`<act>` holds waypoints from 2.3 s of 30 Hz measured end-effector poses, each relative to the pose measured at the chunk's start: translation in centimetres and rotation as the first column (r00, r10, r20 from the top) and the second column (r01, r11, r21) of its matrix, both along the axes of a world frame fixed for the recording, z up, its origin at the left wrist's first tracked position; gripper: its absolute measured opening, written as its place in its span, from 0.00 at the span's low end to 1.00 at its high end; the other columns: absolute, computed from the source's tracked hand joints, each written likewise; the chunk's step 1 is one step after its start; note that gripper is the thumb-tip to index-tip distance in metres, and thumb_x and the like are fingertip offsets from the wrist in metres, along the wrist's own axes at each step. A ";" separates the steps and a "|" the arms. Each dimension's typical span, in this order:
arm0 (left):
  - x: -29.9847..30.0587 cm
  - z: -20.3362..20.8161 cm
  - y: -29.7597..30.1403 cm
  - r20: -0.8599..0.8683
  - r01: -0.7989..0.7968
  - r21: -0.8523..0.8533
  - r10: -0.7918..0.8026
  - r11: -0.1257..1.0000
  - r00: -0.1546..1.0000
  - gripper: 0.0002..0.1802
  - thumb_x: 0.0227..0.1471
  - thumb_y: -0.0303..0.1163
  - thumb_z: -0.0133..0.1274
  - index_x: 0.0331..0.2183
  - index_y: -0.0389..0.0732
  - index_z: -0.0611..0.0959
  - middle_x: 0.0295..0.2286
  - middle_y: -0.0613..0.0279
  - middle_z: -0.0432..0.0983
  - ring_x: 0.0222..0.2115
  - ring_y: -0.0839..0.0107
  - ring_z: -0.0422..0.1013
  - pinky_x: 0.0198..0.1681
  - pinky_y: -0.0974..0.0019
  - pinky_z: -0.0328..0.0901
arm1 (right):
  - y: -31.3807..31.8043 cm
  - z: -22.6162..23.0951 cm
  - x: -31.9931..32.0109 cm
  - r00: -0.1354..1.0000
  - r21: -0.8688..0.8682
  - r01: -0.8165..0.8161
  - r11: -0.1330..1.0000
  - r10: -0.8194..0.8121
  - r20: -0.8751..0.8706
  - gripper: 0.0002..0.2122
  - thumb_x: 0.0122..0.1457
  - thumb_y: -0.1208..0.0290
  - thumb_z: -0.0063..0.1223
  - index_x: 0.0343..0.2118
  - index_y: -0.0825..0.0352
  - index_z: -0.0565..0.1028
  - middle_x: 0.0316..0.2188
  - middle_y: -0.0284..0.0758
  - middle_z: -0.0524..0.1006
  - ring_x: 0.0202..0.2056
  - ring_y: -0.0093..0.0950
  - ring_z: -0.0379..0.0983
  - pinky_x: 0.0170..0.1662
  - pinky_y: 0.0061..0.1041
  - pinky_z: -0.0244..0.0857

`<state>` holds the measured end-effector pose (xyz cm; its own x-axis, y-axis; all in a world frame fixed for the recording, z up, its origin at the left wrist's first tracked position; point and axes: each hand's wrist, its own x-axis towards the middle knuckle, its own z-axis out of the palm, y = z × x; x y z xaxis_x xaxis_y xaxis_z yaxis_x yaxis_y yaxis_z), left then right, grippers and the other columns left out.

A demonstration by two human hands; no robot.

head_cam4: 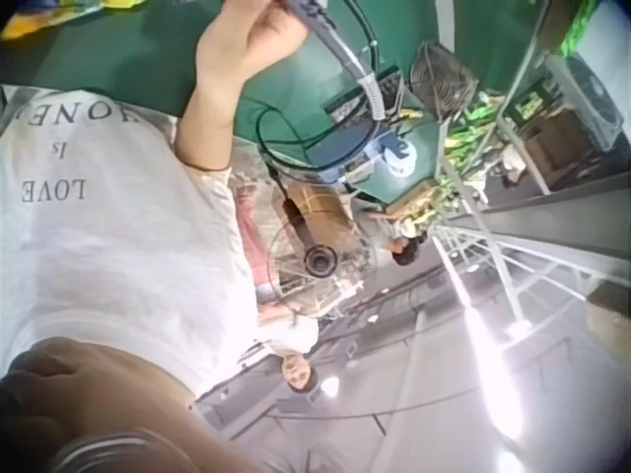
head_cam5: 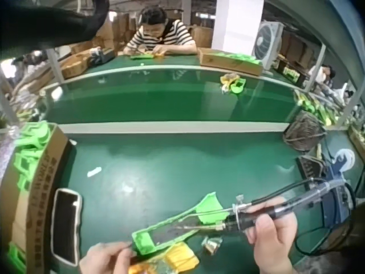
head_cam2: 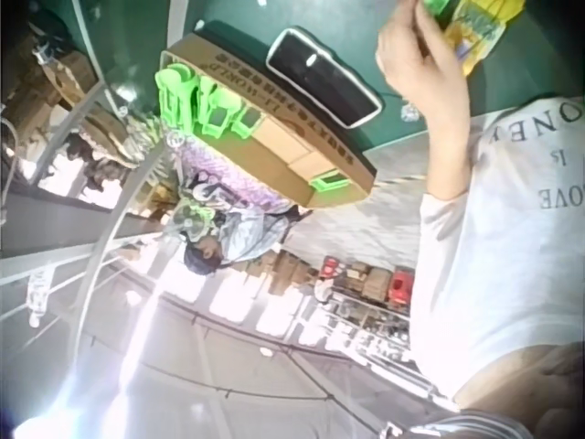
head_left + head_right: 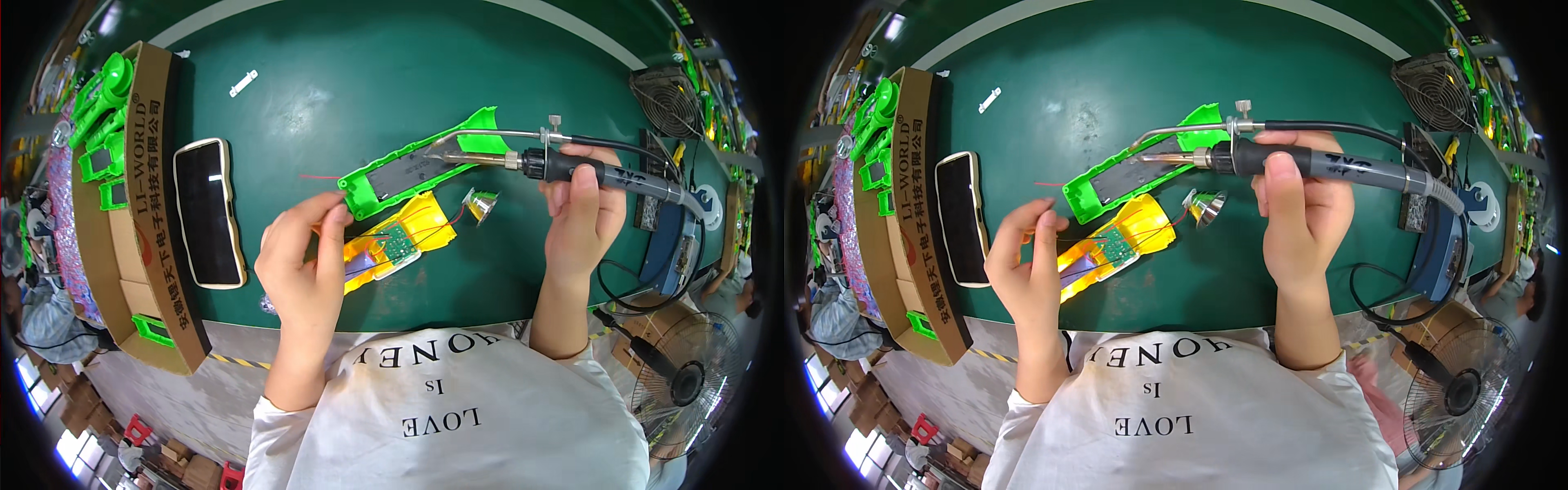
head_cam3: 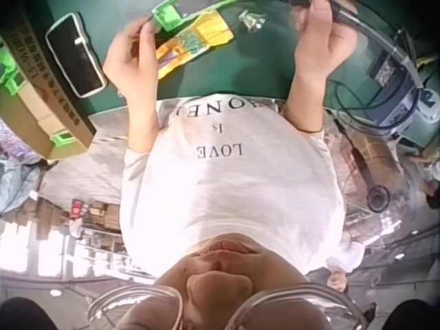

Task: The person solders wires and circuit boards into flashlight casings using a soldering iron, connects internal components, and places the assembled flashlights onto a conveyor belt.

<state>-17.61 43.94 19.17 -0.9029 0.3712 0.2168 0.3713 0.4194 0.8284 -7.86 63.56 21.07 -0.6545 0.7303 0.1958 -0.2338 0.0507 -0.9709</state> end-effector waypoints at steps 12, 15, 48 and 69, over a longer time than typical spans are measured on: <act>-1.1 -0.1 -0.4 0.173 0.088 0.019 -0.090 0.996 0.981 0.04 0.38 0.23 0.55 0.23 0.38 0.78 0.19 0.62 0.73 0.20 0.69 0.68 0.27 0.70 0.60 | -0.7 -0.7 -1.4 0.993 0.055 -0.118 0.991 0.117 0.019 0.06 0.54 0.75 0.42 0.33 0.71 0.66 0.17 0.30 0.66 0.16 0.12 0.56 0.20 0.11 0.52; -1.5 0.0 -0.4 0.137 0.173 -0.092 -0.159 0.981 0.978 0.03 0.38 0.24 0.54 0.22 0.38 0.77 0.19 0.63 0.70 0.20 0.67 0.67 0.27 0.68 0.60 | -1.2 -0.8 -1.7 0.989 0.147 -0.074 0.986 0.054 0.135 0.07 0.55 0.73 0.37 0.31 0.71 0.66 0.14 0.28 0.62 0.14 0.13 0.53 0.19 0.13 0.53; -2.6 0.1 1.0 0.081 0.236 -0.300 -0.221 0.924 0.972 0.03 0.32 0.24 0.55 0.17 0.38 0.76 0.18 0.64 0.65 0.21 0.67 0.65 0.26 0.65 0.56 | -1.6 -1.7 -1.7 0.962 0.067 -0.255 0.965 0.246 0.114 0.06 0.50 0.83 0.46 0.32 0.72 0.67 0.32 0.35 0.67 0.31 0.19 0.66 0.31 0.14 0.61; -2.2 0.5 1.7 -0.010 0.168 -0.427 -0.190 0.889 0.982 0.04 0.31 0.25 0.55 0.15 0.39 0.75 0.19 0.62 0.64 0.23 0.66 0.65 0.27 0.64 0.56 | -1.7 -1.6 -1.8 0.953 0.158 -0.262 0.952 0.228 0.201 0.06 0.50 0.82 0.47 0.32 0.72 0.68 0.30 0.34 0.69 0.29 0.19 0.67 0.31 0.15 0.61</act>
